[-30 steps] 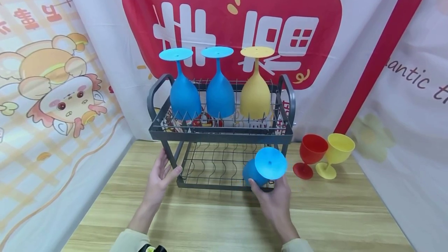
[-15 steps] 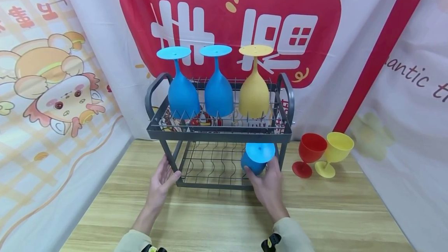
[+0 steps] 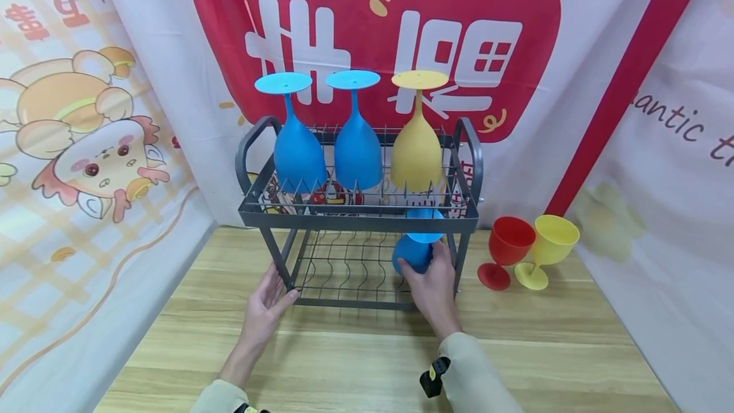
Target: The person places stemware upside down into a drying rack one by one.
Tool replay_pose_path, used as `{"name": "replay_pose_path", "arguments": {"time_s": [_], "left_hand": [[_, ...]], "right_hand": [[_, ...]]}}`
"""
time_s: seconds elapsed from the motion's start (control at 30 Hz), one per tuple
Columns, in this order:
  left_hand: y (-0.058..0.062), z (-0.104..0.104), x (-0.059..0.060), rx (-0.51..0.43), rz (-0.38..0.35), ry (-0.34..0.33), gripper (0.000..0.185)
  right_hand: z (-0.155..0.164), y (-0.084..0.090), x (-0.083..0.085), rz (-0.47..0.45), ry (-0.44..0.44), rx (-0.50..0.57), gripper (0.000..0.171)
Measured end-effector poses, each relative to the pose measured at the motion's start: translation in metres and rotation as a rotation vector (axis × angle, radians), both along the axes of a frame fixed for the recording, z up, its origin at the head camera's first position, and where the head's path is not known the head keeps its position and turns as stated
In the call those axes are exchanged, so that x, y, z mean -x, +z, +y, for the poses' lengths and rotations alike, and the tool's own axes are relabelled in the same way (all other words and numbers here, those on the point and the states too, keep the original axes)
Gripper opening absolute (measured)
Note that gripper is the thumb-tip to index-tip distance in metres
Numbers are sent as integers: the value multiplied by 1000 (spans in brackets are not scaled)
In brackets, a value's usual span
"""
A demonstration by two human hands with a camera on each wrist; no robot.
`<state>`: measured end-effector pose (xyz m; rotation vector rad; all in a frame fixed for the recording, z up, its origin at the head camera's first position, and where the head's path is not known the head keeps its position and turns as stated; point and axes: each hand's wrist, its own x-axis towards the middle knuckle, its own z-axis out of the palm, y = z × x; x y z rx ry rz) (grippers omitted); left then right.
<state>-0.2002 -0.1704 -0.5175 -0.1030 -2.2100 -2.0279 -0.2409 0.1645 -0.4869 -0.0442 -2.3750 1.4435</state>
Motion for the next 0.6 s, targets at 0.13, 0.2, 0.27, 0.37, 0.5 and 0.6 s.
{"name": "replay_pose_path", "arguments": {"time_s": [0.13,0.2,0.27,0.37,0.5,0.6], "left_hand": [[-3,-1,0,-6,-10,11,87],[-3,-1,0,-9,-16,12,86],[-3,-2,1,-16,-22,11,84],[-3,-2,1,-29,-43,23,79],[-4,-2,1,-31,-72,75,74],[-6,-2,2,-19,-88,117,74]], "right_hand": [[-2,1,6,-43,5,-26,83],[-2,0,10,-66,5,-37,84],[-1,-1,13,-83,4,-44,84],[-1,-4,16,-106,0,-54,85],[0,-6,18,-135,-9,-52,86],[0,-8,20,-147,-8,-46,85]]}}
